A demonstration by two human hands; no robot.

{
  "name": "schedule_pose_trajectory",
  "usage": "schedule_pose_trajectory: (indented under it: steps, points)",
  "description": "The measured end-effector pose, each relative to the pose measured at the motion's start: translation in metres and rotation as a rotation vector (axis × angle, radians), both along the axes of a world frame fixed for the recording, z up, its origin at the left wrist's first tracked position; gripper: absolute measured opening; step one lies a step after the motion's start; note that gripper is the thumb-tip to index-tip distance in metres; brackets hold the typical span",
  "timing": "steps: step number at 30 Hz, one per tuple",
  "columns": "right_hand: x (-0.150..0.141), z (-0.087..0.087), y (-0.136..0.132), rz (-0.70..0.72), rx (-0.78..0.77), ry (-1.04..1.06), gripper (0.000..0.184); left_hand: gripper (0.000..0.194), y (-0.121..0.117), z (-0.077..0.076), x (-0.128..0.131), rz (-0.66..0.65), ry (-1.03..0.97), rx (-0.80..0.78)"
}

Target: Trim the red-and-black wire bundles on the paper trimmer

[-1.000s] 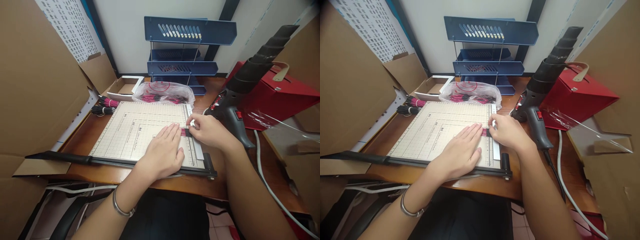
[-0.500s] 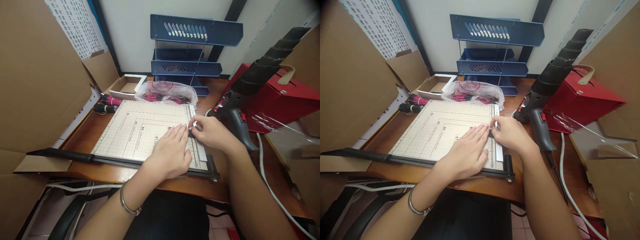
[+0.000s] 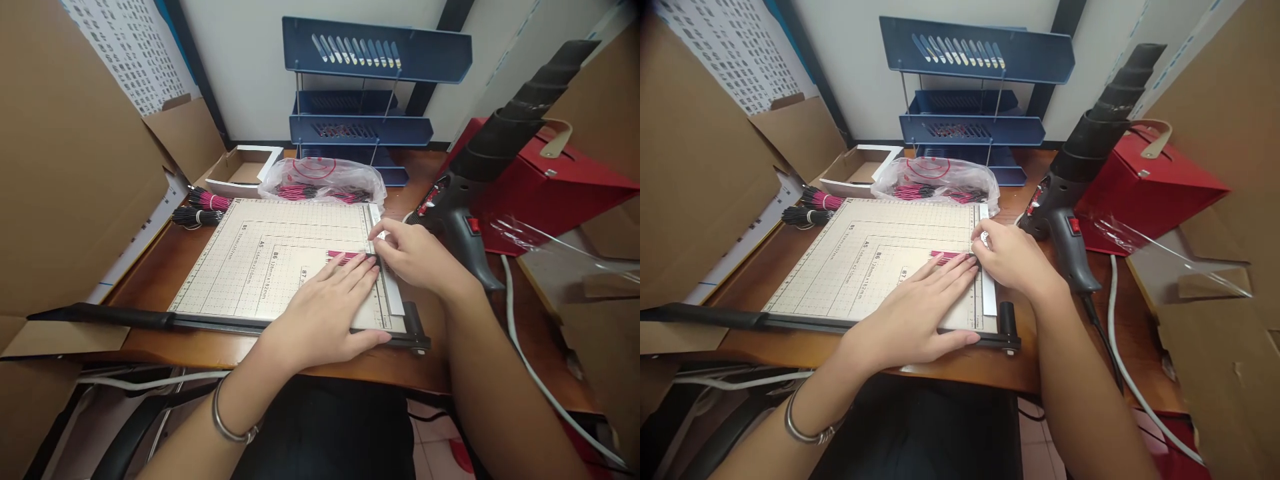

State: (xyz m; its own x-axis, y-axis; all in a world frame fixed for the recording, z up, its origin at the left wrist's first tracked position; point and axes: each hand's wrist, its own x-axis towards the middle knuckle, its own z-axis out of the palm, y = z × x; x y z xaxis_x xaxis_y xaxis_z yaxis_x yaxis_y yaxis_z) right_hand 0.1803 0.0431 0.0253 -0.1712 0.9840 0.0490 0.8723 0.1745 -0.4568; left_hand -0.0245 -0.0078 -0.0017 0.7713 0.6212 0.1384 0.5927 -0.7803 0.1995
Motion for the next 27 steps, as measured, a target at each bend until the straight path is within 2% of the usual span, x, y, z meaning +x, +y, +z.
schedule_pose_trajectory:
  steps: [6, 10, 14, 17, 20, 27]
  points:
    - [0.001, -0.001, 0.0, 0.016, 0.011, -0.003, 0.024, 0.088, 0.002, -0.006, 0.003, -0.002, 0.0, 0.036]
    - [0.001, -0.001, -0.001, 0.025, 0.015, -0.011, 0.022, 0.093, 0.001, -0.001, 0.001, 0.004, 0.002, 0.012]
    - [0.002, -0.001, -0.001, 0.028, 0.016, -0.006, 0.021, 0.081, 0.004, 0.01, -0.003, 0.036, 0.006, -0.035]
    - [0.002, -0.001, -0.001, 0.031, 0.02, 0.003, 0.02, 0.072, 0.01, 0.013, -0.002, 0.119, 0.032, -0.038]
    - [0.002, -0.002, -0.001, 0.037, 0.025, 0.002, 0.019, 0.072, 0.017, 0.011, 0.002, 0.176, 0.051, -0.04]
    - [0.003, -0.004, 0.001, 0.032, 0.027, -0.017, 0.019, 0.071, 0.019, 0.002, 0.009, 0.188, 0.044, -0.054]
